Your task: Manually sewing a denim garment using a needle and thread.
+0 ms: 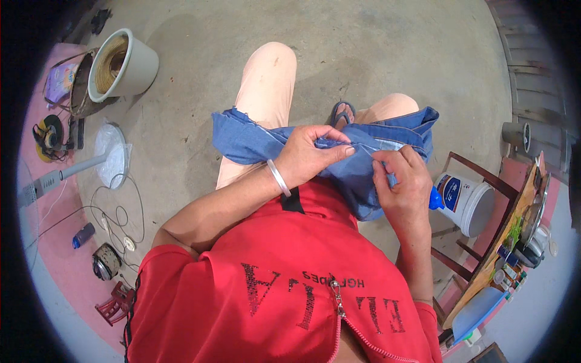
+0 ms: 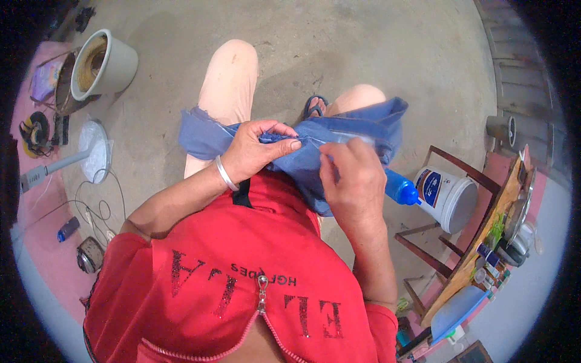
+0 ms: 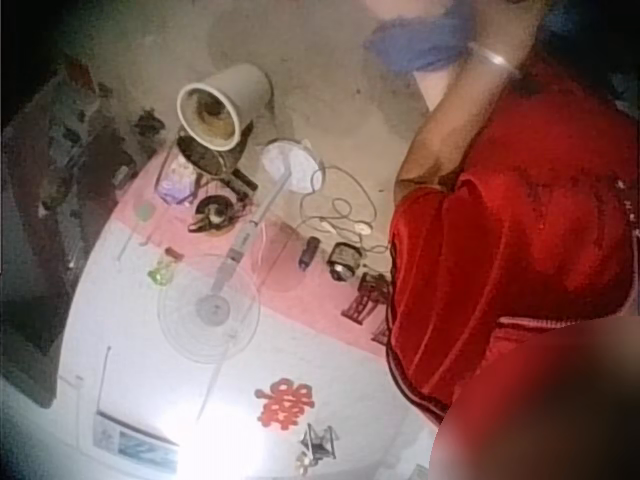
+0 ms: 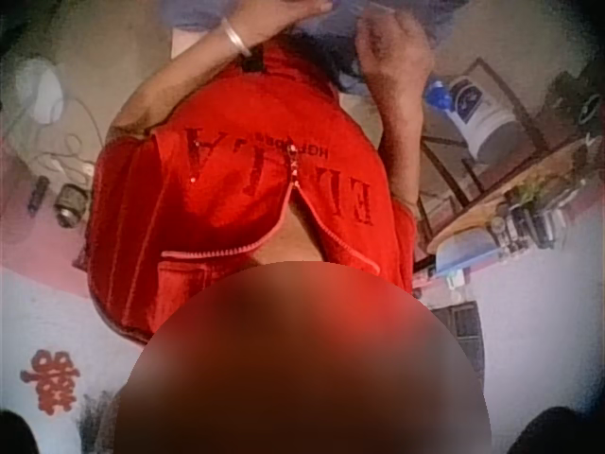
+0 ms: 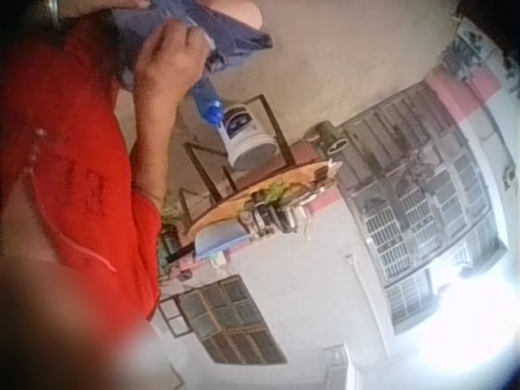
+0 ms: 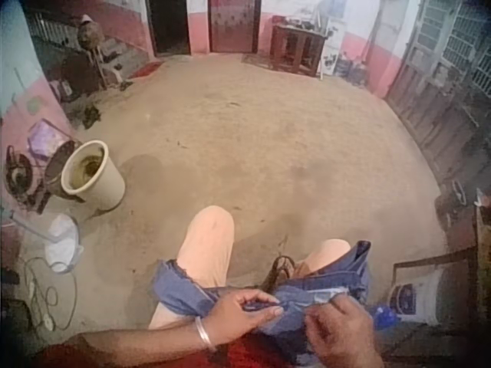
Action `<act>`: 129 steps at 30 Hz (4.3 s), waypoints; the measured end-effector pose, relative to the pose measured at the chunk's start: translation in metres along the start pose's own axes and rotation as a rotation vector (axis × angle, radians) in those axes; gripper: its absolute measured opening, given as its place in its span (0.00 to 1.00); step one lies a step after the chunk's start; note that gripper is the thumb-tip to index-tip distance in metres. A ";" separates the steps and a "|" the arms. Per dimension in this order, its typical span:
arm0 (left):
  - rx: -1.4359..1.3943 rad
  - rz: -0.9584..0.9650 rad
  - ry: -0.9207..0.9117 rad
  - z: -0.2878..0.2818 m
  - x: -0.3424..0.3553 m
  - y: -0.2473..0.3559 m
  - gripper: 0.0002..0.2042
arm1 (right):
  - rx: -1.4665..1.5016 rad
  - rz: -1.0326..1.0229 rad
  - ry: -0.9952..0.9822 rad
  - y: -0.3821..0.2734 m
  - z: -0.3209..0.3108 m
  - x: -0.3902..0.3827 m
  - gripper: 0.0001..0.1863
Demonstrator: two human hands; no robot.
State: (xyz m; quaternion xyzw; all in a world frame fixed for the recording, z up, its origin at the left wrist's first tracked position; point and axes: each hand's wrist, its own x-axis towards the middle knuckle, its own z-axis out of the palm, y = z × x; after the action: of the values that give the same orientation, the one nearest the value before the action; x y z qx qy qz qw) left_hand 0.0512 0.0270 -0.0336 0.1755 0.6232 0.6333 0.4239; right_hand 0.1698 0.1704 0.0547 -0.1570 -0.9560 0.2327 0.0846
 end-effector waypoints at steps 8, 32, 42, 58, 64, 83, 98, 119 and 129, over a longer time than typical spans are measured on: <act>0.046 0.075 0.025 0.001 0.000 0.000 0.08 | 0.010 0.013 -0.030 -0.001 0.007 -0.002 0.06; 0.005 -0.029 -0.134 -0.012 0.006 -0.005 0.09 | 0.209 0.006 -0.291 0.019 0.000 0.021 0.04; -0.194 -0.146 -0.333 -0.021 0.006 -0.003 0.12 | 0.467 0.091 -0.462 0.033 0.002 0.027 0.07; -0.212 -0.203 -0.320 -0.026 0.002 -0.008 0.12 | 0.601 0.146 -0.498 0.038 0.014 0.027 0.06; -0.321 -0.267 -0.262 -0.028 0.002 -0.012 0.09 | 0.534 0.081 -0.432 0.039 0.010 0.025 0.06; -0.153 -0.191 -0.165 -0.022 -0.002 -0.008 0.10 | 0.273 0.011 -0.356 0.023 0.002 0.024 0.07; -0.175 -0.210 -0.165 -0.021 -0.002 -0.005 0.12 | 0.334 0.083 -0.387 0.022 -0.002 0.025 0.07; -0.268 -0.264 -0.250 -0.017 -0.001 -0.013 0.09 | 0.586 0.177 -0.498 0.024 0.020 0.022 0.06; -0.371 -0.296 -0.223 -0.023 0.002 -0.011 0.12 | 0.544 0.160 -0.493 0.033 0.009 0.023 0.07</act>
State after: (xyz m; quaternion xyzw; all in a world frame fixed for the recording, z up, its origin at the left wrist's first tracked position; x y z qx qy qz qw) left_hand 0.0365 0.0123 -0.0478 0.0704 0.4645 0.6447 0.6030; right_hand 0.1542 0.2021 0.0339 -0.1424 -0.8355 0.5151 -0.1281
